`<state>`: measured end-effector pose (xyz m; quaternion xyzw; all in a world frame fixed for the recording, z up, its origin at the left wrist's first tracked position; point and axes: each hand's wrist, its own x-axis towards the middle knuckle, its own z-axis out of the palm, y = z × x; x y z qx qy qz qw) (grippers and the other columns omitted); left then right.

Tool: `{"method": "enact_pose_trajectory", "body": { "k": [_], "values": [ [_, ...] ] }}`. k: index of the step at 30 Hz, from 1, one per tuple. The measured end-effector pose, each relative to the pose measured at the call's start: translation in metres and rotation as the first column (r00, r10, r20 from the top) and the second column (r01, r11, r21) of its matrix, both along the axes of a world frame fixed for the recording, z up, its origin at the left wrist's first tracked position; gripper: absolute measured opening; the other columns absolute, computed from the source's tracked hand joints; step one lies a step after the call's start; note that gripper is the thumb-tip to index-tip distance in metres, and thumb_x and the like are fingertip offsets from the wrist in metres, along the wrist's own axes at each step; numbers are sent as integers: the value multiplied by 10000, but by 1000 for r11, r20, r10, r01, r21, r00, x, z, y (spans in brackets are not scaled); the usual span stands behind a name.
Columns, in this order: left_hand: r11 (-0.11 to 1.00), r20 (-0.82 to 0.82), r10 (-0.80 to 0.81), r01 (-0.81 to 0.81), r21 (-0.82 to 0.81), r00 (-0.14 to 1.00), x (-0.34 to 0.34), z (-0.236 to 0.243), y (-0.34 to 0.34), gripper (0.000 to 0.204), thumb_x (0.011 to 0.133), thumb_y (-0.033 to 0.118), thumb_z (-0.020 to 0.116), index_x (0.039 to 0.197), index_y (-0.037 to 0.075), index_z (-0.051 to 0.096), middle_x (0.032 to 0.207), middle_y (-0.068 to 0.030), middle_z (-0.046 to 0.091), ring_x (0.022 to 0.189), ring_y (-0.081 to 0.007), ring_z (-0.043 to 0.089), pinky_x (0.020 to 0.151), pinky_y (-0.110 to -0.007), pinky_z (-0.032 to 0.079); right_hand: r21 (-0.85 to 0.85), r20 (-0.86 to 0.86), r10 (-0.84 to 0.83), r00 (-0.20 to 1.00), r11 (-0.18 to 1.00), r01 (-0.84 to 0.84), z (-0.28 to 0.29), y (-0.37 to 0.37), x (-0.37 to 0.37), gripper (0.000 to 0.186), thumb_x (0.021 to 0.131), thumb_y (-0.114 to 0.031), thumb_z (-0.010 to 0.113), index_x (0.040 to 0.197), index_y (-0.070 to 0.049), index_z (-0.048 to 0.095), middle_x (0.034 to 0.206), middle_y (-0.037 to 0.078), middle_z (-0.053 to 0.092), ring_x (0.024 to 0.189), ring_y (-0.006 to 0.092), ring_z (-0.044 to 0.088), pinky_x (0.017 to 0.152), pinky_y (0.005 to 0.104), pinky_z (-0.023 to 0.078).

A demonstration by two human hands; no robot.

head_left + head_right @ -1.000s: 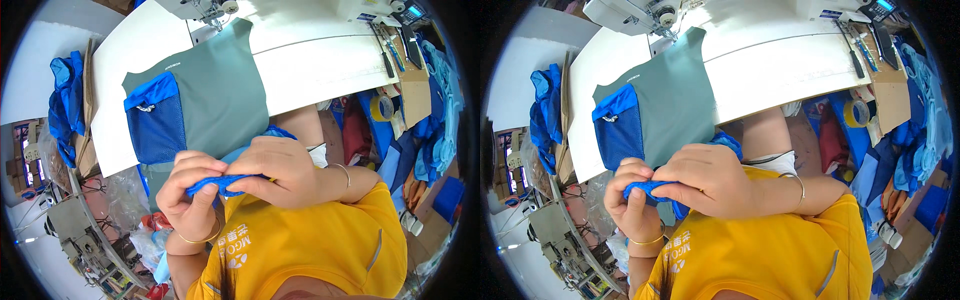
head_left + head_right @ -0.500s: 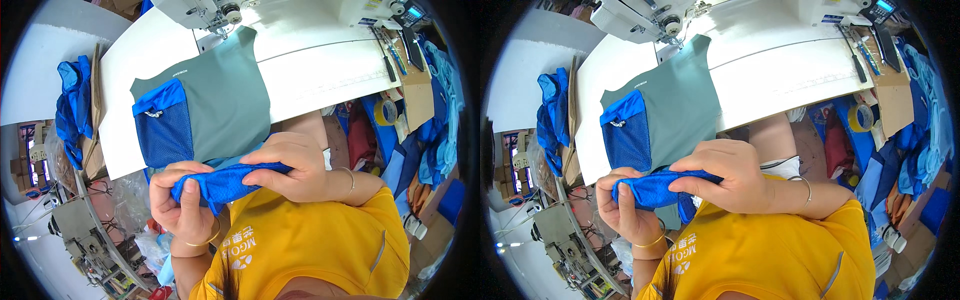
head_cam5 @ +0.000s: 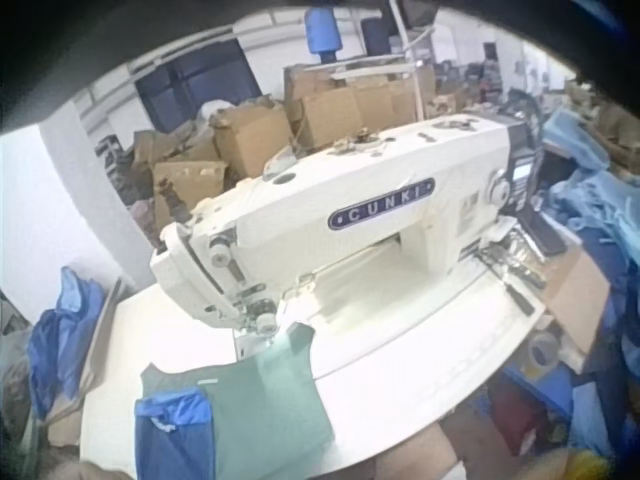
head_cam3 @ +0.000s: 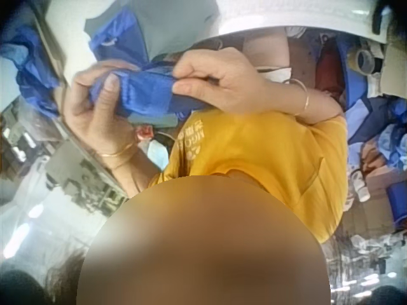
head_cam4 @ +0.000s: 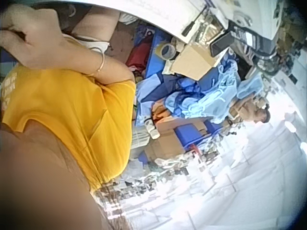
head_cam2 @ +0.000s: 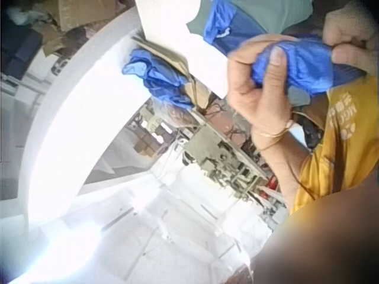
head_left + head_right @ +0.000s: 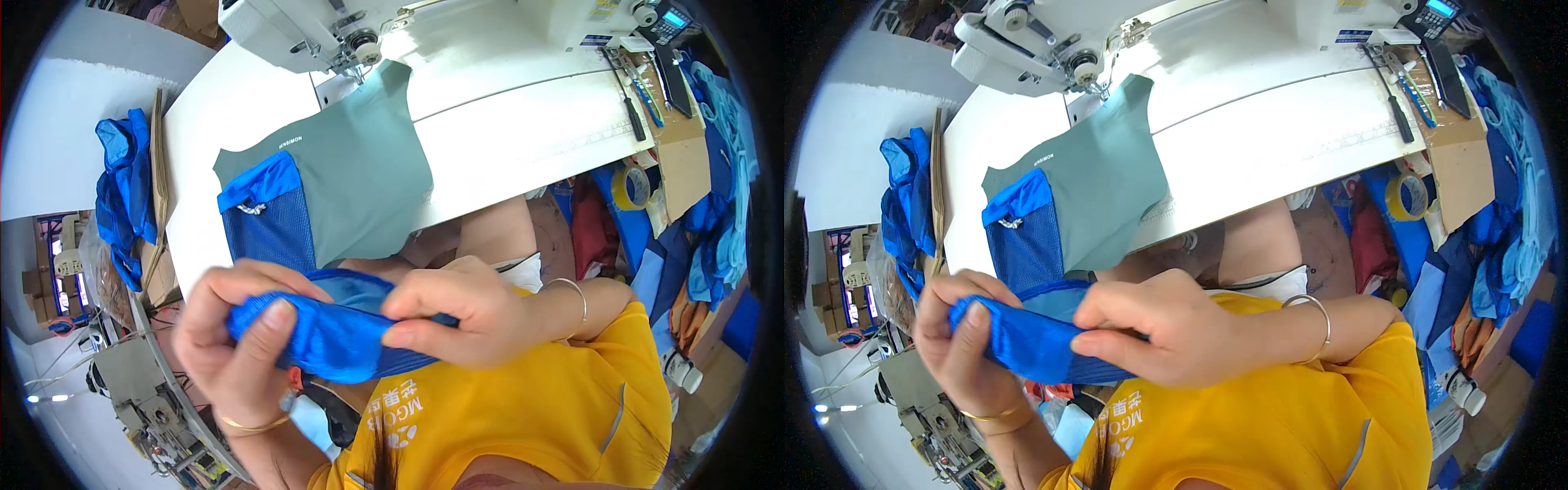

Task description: Sewing fabric and mesh components together using an industrial sewing machine to assemble a part of a bag.

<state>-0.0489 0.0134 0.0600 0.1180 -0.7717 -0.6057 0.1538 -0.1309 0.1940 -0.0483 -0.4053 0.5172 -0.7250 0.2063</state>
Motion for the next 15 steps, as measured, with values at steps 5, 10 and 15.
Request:
{"method": "enact_pose_trajectory", "body": {
  "k": [5, 10, 15],
  "values": [
    [953, 325, -77, 166, -254, 942, -77, 35, -46, 106, 887, 75, 703, 928, -20, 680, 866, -33, 697, 793, -77, 609, 749, -224, 480, 87, 350, 14, 937, 995, -48, 17, -41, -21, 173, 997, -150, 664, 975, -1, 579, 704, 106, 626, 572, 157, 580, 564, 333, 458],
    [944, 489, -273, 328, -29, 829, -148, -46, -87, 100, 904, 100, 740, 964, 28, 705, 848, 14, 661, 785, -69, 583, 726, -231, 478, 118, 235, -288, 928, 956, 267, -40, -74, -43, 118, 1062, -129, 579, 1018, -21, 601, 725, -46, 577, 660, 16, 495, 564, 221, 409],
    [746, 370, -404, 535, -397, 837, -168, -149, -97, 127, 859, 45, 766, 974, -4, 742, 964, -52, 707, 937, -134, 628, 862, -269, 486, 615, 153, -395, 906, 755, 226, -61, -59, -54, 230, 973, -227, 639, 911, -6, 644, 830, 195, 683, 820, 378, 671, 748, 464, 520]
  ]
}}
